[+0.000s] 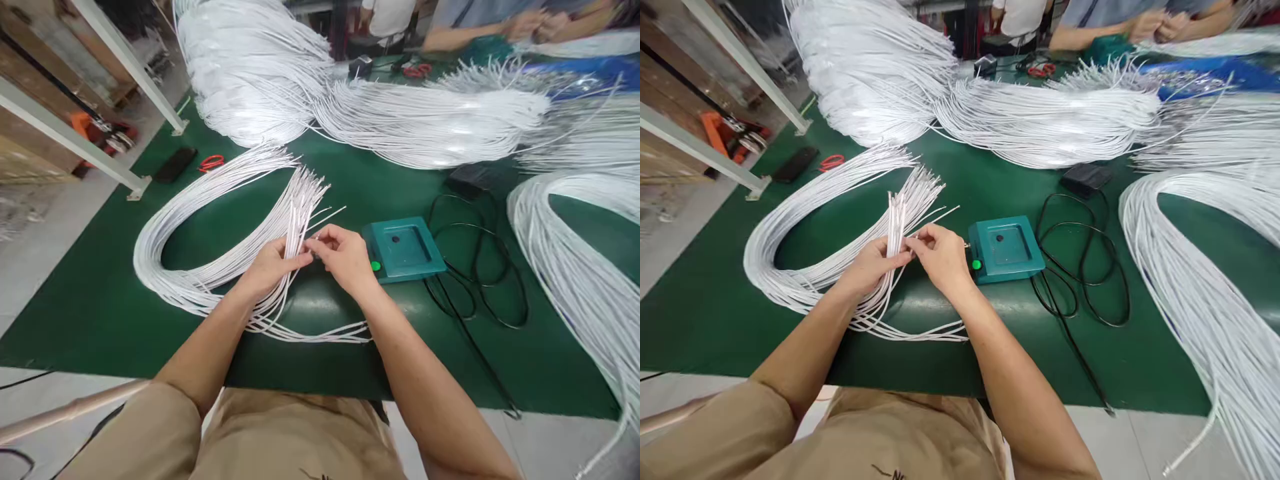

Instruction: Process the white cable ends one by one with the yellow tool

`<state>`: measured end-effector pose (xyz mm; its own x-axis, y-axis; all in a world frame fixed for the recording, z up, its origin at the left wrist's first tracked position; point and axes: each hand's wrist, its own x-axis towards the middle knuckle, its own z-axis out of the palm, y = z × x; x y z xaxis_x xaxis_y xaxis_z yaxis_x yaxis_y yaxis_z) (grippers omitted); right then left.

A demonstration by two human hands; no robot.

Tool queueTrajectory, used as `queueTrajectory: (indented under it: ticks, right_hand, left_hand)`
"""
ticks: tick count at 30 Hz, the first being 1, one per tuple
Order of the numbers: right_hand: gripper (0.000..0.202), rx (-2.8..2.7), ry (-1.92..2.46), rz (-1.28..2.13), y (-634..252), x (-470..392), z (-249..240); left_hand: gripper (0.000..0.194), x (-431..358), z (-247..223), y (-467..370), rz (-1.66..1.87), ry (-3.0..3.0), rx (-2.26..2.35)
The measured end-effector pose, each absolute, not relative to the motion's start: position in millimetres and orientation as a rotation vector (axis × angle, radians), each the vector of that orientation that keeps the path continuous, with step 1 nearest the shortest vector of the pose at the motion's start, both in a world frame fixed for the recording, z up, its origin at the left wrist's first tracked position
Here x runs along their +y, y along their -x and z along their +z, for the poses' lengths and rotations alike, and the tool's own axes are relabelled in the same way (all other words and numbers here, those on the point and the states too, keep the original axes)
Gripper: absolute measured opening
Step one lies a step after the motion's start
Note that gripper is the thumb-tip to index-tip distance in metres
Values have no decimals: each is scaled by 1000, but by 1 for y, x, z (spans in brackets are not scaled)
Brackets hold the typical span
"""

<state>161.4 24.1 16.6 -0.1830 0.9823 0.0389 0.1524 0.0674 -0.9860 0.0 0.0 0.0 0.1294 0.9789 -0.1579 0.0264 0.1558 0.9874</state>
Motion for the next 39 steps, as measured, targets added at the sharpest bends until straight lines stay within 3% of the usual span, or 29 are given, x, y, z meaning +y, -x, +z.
queueTrajectory:
  ticks: [6,14,20,26,39]
  right_hand:
    - [20,-1362,1084,1454,-161,23,18]
    - [18,-1200,1043,1495,-158,23,18]
    - [23,-930,903,1823,-159,23,20]
    - [37,-929,946,1846,-160,24,25]
    - [30,-855,778,2014,-162,24,19]
  left_hand:
    - [28,1,4,-2,1101,-1245,1280]
    - [23,0,6,-4,1078,-1332,1330]
    - [26,0,9,-4,1096,-1244,1231]
    - [20,-3,10,-7,963,-1310,1183]
    - [22,-3,11,-3,1031,-1292,1193]
